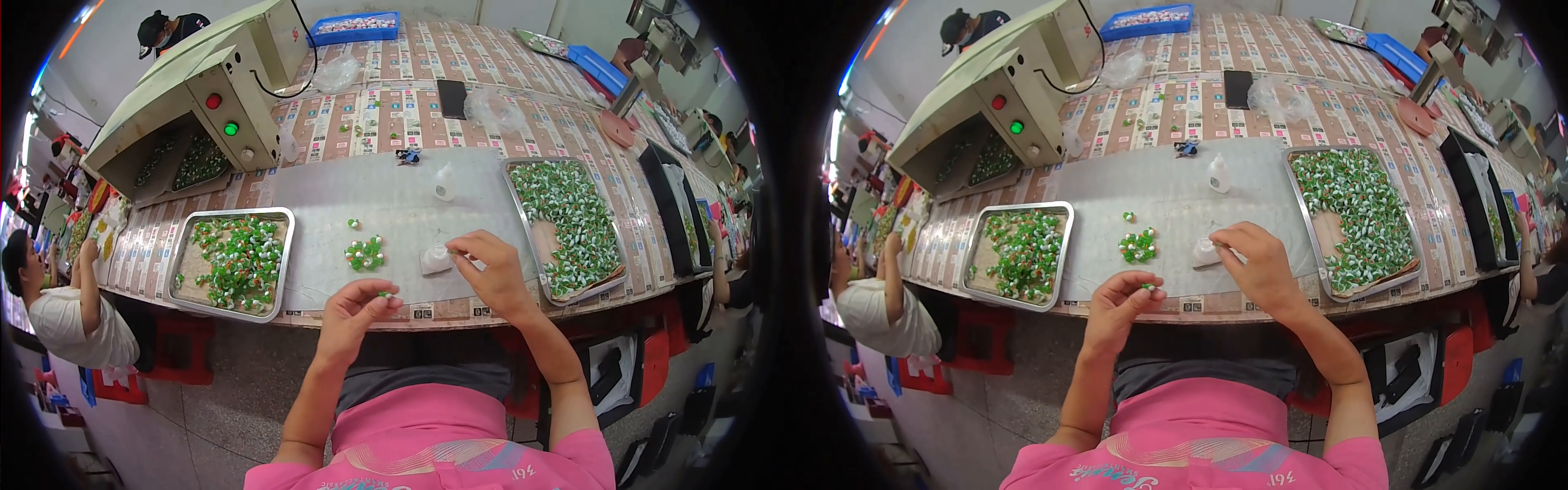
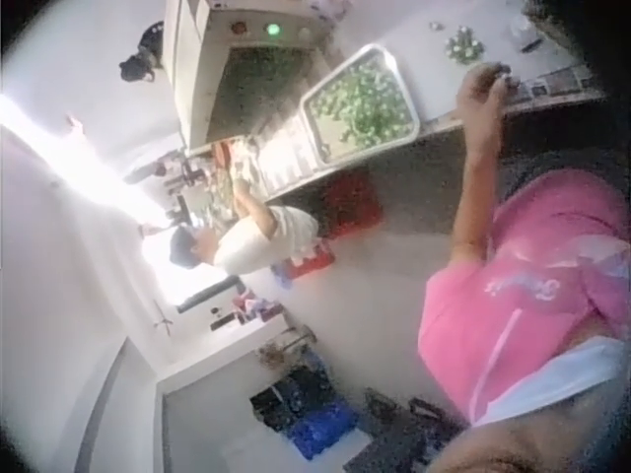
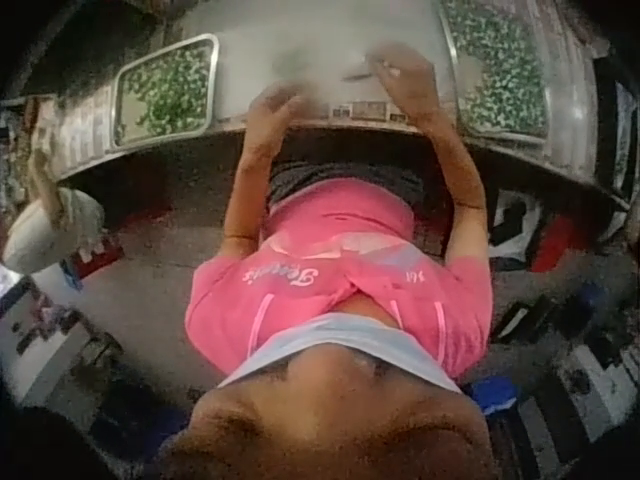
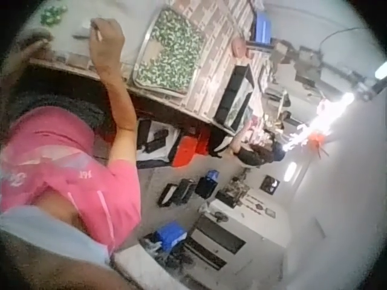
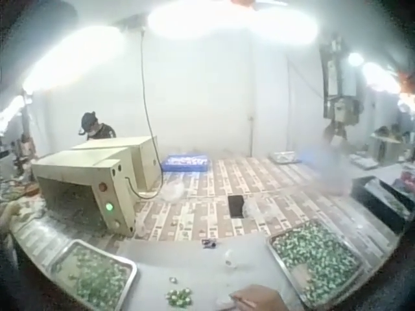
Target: The person assembles small green beads and silver connectors by hand at a workbench.
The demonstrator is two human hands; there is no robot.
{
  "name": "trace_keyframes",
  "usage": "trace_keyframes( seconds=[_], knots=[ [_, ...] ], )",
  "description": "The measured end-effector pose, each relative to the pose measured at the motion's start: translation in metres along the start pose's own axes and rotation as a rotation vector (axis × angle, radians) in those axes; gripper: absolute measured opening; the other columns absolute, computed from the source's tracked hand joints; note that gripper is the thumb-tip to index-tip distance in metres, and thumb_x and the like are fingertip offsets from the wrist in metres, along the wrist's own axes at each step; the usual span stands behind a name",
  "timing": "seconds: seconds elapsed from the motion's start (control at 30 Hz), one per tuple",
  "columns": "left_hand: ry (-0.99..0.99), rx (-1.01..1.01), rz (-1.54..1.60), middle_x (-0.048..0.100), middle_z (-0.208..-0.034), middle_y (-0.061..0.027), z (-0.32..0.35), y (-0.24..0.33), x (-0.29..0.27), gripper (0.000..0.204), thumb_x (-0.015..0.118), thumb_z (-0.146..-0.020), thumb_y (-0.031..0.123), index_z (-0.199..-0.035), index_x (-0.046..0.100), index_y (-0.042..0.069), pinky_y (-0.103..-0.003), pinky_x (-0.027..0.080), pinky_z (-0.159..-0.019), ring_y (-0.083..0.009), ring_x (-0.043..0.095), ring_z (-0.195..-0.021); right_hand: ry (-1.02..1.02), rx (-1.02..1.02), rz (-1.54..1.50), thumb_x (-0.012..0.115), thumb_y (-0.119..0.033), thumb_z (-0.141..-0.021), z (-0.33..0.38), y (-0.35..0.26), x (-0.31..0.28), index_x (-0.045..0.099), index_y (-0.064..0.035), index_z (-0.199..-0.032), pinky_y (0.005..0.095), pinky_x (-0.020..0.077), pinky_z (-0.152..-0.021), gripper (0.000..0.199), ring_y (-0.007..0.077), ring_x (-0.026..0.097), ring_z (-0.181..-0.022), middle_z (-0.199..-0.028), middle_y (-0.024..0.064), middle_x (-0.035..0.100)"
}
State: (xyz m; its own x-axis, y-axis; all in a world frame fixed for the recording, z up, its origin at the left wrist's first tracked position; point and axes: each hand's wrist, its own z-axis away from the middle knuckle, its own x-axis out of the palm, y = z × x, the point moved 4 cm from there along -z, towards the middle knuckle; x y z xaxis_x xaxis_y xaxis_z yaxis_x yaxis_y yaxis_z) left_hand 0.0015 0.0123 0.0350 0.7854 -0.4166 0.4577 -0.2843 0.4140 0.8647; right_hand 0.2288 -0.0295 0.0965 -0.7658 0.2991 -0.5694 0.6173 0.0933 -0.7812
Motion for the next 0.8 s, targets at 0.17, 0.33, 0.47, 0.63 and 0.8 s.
trace_keyframes(
  seconds=[0.17,0.33,0.47,0.63,0.8],
  knots=[
    [-0.039,-0.099,0.121,0.066,-0.106,-0.0105,0.013,-0.011,0.005,0.023,0.062,-0.091,0.005,-0.113,0.06,-0.003,-0.031,0.056,-0.085,-0.0174,0.066,-0.095,-0.011,-0.236,0.303,0.065,0.0,-0.075,-0.012,-0.018,0.018,0.066,-0.0035,-0.09,0.0379,0.0499,-0.073,0.016,0.0295,0.061,-0.083,-0.086,0.0097,0.065],
    [-0.054,-0.167,0.177,0.066,-0.102,-0.0073,0.018,-0.016,0.005,0.023,0.063,-0.092,0.007,-0.113,0.061,-0.002,-0.029,0.055,-0.084,-0.0153,0.065,-0.093,-0.045,-0.254,0.34,0.064,0.0,-0.075,-0.015,-0.021,0.025,0.065,-0.004,-0.089,0.0382,0.0496,-0.072,0.014,0.0288,0.06,-0.082,-0.085,0.0092,0.064],
    [-0.051,-0.154,0.216,0.065,-0.1,-0.0065,0.015,-0.022,0.005,0.024,0.063,-0.092,0.007,-0.114,0.061,-0.001,-0.029,0.055,-0.084,-0.0141,0.065,-0.091,-0.011,-0.226,0.276,0.065,0.001,-0.075,-0.013,-0.024,0.022,0.066,-0.0037,-0.091,0.0363,0.0504,-0.073,0.017,0.0289,0.062,-0.083,-0.086,0.0101,0.064],
    [-0.02,-0.154,0.268,0.065,-0.102,-0.0071,0.011,-0.026,0.014,0.023,0.062,-0.092,0.006,-0.114,0.059,0.0,-0.028,0.055,-0.083,-0.0143,0.065,-0.09,-0.082,-0.051,-0.028,0.066,0.001,-0.079,0.007,-0.022,0.015,0.068,-0.0019,-0.098,0.0277,0.0501,-0.067,0.019,0.0185,0.064,-0.08,-0.092,0.0097,0.066],
    [-0.055,-0.166,0.271,0.065,-0.102,-0.0086,0.005,-0.036,0.03,0.022,0.062,-0.092,0.005,-0.113,0.058,0.001,-0.029,0.055,-0.083,-0.0156,0.066,-0.091,-0.199,0.168,-0.256,0.069,-0.002,-0.081,0.037,-0.015,0.015,0.069,-0.0016,-0.099,0.0248,0.0492,-0.067,0.018,0.0115,0.062,-0.079,-0.094,0.0073,0.066]
  ],
)
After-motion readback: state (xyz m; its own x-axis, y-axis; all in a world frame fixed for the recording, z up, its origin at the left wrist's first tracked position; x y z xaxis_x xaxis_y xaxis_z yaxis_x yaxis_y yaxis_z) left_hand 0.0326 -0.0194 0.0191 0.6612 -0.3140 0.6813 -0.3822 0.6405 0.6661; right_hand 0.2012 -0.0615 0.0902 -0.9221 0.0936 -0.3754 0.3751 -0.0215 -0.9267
